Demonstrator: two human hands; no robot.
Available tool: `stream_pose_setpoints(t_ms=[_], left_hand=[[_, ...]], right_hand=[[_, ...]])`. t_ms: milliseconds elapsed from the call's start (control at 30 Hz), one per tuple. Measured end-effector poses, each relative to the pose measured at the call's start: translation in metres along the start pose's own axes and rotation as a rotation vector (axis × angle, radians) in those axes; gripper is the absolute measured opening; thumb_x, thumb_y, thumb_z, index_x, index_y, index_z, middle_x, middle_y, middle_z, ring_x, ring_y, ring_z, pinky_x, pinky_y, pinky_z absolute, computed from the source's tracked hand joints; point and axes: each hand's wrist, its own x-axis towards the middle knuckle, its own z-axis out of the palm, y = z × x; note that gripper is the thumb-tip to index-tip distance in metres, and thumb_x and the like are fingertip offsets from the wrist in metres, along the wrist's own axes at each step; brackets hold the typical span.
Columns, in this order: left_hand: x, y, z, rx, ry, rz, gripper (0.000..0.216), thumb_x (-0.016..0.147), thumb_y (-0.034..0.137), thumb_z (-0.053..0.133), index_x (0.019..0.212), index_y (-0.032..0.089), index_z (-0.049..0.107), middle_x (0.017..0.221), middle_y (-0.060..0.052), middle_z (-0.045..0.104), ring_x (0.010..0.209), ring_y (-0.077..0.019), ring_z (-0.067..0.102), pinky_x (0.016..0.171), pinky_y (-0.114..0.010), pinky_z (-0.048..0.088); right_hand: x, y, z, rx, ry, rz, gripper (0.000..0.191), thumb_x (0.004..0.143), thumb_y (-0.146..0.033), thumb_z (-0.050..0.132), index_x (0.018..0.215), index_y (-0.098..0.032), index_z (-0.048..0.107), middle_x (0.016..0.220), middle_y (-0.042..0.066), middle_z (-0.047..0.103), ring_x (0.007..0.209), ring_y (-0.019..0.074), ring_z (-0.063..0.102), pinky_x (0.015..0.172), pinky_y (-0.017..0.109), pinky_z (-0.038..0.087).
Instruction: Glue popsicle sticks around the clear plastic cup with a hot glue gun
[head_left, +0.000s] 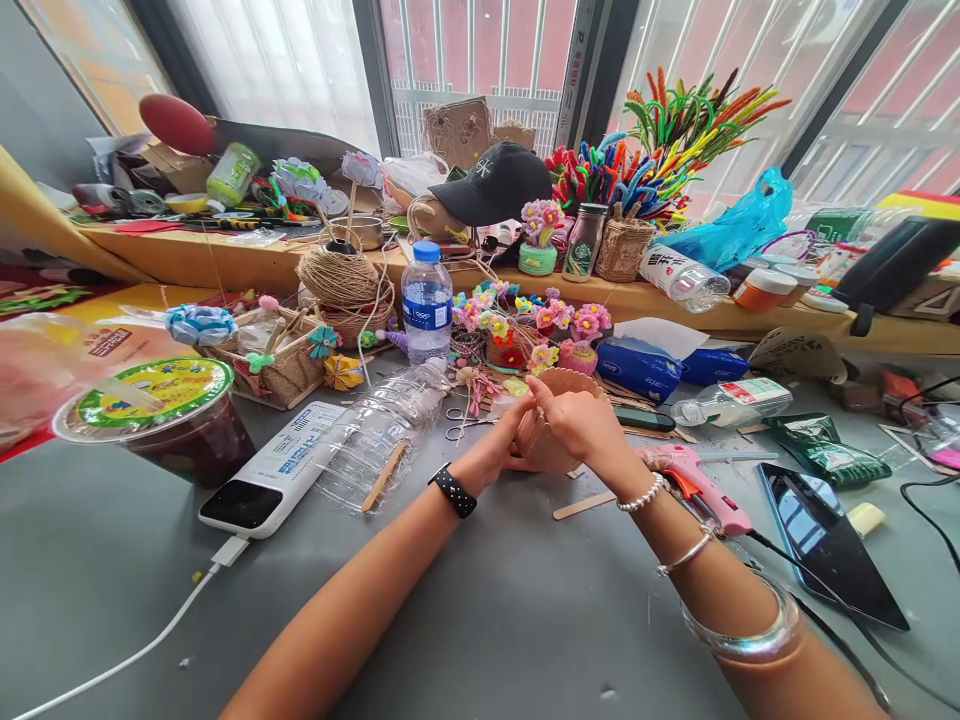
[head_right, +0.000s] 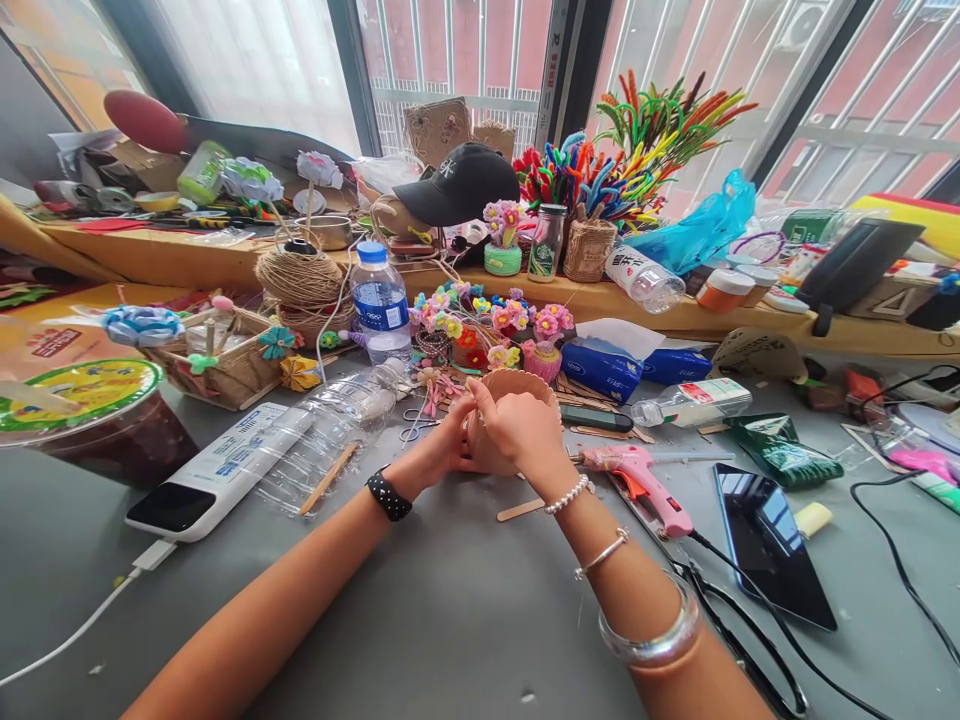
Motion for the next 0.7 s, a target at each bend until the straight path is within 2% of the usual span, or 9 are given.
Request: stream_pose_setpoints(t_ms=[233, 333, 433, 533, 633, 700], left_hand=[[-0.001, 0.003, 0.000, -0.012, 0.001, -0.027, 0.060, 0.065, 0.066, 0.046, 0.099, 0.019, 0.059, 0.077, -0.004, 0.063, 0.064, -0.0150, 0.057, 0.057, -0.028, 0.048], [-0.004, 0.006, 0.001, -0.031, -0.020, -0.047, 0.057, 0.065, 0.063, 0.048, 0.101, 0.020, 0.057, 0.075, -0.002, 0.061, 0.064, -0.0150, 0.056, 0.058, -0.029, 0.048], [-0.006, 0.009, 0.002, -0.058, -0.029, -0.046, 0.055, 0.065, 0.061, 0.050, 0.101, 0.020, 0.056, 0.071, -0.001, 0.059, 0.063, -0.0150, 0.056, 0.059, -0.029, 0.047], [-0.008, 0.011, 0.001, -0.124, -0.054, -0.033, 0.055, 0.068, 0.061, 0.047, 0.101, 0.018, 0.056, 0.069, -0.002, 0.058, 0.061, -0.0158, 0.056, 0.059, -0.030, 0.048], [-0.009, 0.014, -0.002, -0.206, -0.126, -0.014, 0.055, 0.069, 0.061, 0.044, 0.102, 0.018, 0.056, 0.070, -0.002, 0.059, 0.063, -0.0179, 0.058, 0.061, -0.033, 0.049], [-0.010, 0.016, -0.005, -0.228, -0.159, 0.004, 0.053, 0.069, 0.060, 0.046, 0.102, 0.019, 0.056, 0.072, -0.002, 0.059, 0.065, -0.0184, 0.058, 0.063, -0.034, 0.050]], right_hand=[[0.002, 0.003, 0.002, 0.079, 0.109, -0.009, 0.046, 0.084, -0.049, 0.029, 0.103, -0.021, 0.060, 0.061, 0.007, 0.065, 0.068, 0.0179, 0.062, 0.063, 0.027, 0.040], [0.005, 0.001, 0.000, 0.112, 0.149, -0.018, 0.052, 0.086, -0.050, 0.024, 0.081, -0.019, 0.065, 0.060, 0.008, 0.065, 0.066, 0.0174, 0.061, 0.061, 0.026, 0.039], [0.004, 0.000, -0.007, 0.169, 0.199, -0.043, 0.059, 0.087, -0.048, 0.017, 0.065, -0.019, 0.063, 0.066, 0.007, 0.065, 0.068, 0.0161, 0.060, 0.063, 0.025, 0.039], [-0.005, 0.004, -0.018, 0.232, 0.291, -0.073, 0.052, 0.088, -0.046, 0.020, 0.073, -0.018, 0.062, 0.078, 0.006, 0.065, 0.077, 0.0148, 0.058, 0.069, 0.025, 0.040], [-0.022, 0.014, -0.028, 0.369, 0.422, -0.078, 0.040, 0.084, -0.048, 0.034, 0.083, -0.018, 0.060, 0.087, 0.006, 0.064, 0.084, 0.0162, 0.057, 0.075, 0.027, 0.040], [-0.031, 0.020, -0.031, 0.427, 0.410, -0.097, 0.036, 0.080, -0.049, 0.042, 0.090, -0.019, 0.059, 0.093, 0.006, 0.063, 0.092, 0.0180, 0.055, 0.081, 0.030, 0.040]])
